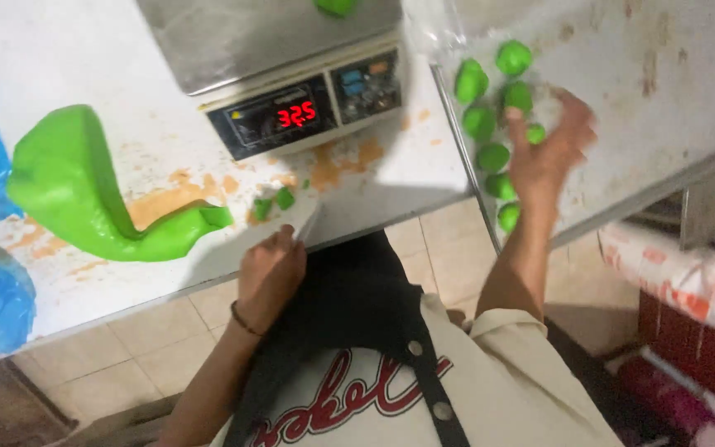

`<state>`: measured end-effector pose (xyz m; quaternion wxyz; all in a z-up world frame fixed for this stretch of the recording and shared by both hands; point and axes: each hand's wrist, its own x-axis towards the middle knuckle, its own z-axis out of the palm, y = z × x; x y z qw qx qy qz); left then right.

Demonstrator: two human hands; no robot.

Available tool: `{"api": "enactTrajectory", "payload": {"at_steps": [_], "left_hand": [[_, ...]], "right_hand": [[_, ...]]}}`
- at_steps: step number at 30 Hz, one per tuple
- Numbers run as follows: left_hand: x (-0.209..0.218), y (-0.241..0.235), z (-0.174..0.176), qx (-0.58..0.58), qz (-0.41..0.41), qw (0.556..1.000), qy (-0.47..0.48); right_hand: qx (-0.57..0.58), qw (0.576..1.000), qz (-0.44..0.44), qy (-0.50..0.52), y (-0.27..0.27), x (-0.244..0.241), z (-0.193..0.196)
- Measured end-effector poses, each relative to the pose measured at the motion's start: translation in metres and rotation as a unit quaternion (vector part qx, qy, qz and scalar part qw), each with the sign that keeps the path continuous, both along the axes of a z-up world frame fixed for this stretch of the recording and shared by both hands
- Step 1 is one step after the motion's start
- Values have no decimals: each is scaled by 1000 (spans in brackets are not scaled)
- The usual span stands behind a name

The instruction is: Portioning green dough by cutting, weighing on a scale, and placing on a tray.

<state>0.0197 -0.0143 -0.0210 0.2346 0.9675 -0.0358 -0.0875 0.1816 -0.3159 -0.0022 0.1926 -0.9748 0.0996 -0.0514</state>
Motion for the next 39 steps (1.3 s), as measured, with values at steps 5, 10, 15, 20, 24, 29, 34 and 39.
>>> {"api": "enactTrajectory", "payload": {"at_steps": [5,10,15,20,24,29,34,39], "left_hand": [[-14,-2,-8,-6,0,1000,-2],[-19,10,7,22,66,997,44],[-32,19,17,-49,150,987,26],[-27,23,26,-40,205,978,-9],[-17,23,37,-52,228,972,-8],[-7,6,26,18,184,982,-40],[11,-8,0,108,146,982,-43],[17,14,-16,22,198,978,59]], "right_hand": [[160,956,243,-24,137,73,6],[134,920,367,16,177,101,-18],[103,837,509,175,174,15,5],[-48,811,583,-12,166,-86,-125],[9,821,571,-19,161,-83,-127],[128,859,496,7,177,-90,-143],[113,874,473,-23,176,-95,-144],[-5,875,483,-40,190,-105,-79]]}}
